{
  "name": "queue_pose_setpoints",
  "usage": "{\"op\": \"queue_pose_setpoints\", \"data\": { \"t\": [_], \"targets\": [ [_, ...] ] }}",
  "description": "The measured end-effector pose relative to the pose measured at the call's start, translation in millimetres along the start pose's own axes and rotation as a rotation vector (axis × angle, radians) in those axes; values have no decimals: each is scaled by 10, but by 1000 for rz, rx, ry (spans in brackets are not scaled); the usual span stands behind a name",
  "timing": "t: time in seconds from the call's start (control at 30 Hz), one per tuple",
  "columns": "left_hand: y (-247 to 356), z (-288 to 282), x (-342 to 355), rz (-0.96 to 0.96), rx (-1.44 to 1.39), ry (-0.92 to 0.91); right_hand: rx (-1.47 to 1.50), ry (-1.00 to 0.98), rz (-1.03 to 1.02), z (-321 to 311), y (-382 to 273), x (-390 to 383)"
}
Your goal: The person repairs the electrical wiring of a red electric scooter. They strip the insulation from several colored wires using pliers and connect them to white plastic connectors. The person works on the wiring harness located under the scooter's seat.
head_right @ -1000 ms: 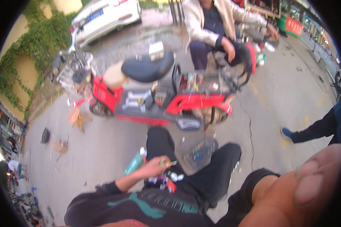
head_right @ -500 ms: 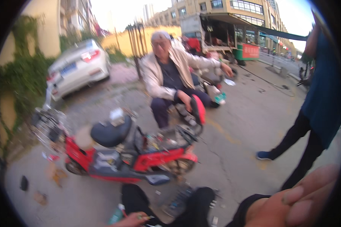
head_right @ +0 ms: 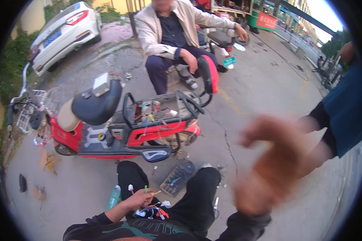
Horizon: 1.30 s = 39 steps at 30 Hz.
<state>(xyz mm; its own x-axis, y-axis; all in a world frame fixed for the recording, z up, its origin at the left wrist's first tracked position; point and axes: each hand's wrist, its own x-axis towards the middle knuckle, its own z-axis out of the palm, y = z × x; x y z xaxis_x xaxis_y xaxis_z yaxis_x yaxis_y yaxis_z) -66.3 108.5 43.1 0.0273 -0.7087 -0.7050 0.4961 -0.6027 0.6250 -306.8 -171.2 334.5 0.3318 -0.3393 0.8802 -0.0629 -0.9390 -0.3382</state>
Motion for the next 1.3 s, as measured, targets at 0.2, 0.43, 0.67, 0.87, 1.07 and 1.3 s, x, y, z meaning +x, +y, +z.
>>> {"op": "queue_pose_setpoints", "data": {
  "t": [0.2,0.43,0.67,0.87,1.07,1.3],
  "targets": [
    [157,197,239,-88,19,-51,488,-805,462,1689,-9,-1956],
    [106,142,422,-33,193,-77,682,-854,499,1884,-151,-2649],
    [164,190,481,-64,185,-180,580,-917,382,1585,38,-2492],
    [221,240,459,-6,132,-199,395,-977,399,1623,96,-2619],
    [99,103,478,32,-43,-187,413,-1016,728,1507,67,-2744],
    [24,156,479,134,190,-141,448,-1039,936,1510,52,-2847]
  ]
}}
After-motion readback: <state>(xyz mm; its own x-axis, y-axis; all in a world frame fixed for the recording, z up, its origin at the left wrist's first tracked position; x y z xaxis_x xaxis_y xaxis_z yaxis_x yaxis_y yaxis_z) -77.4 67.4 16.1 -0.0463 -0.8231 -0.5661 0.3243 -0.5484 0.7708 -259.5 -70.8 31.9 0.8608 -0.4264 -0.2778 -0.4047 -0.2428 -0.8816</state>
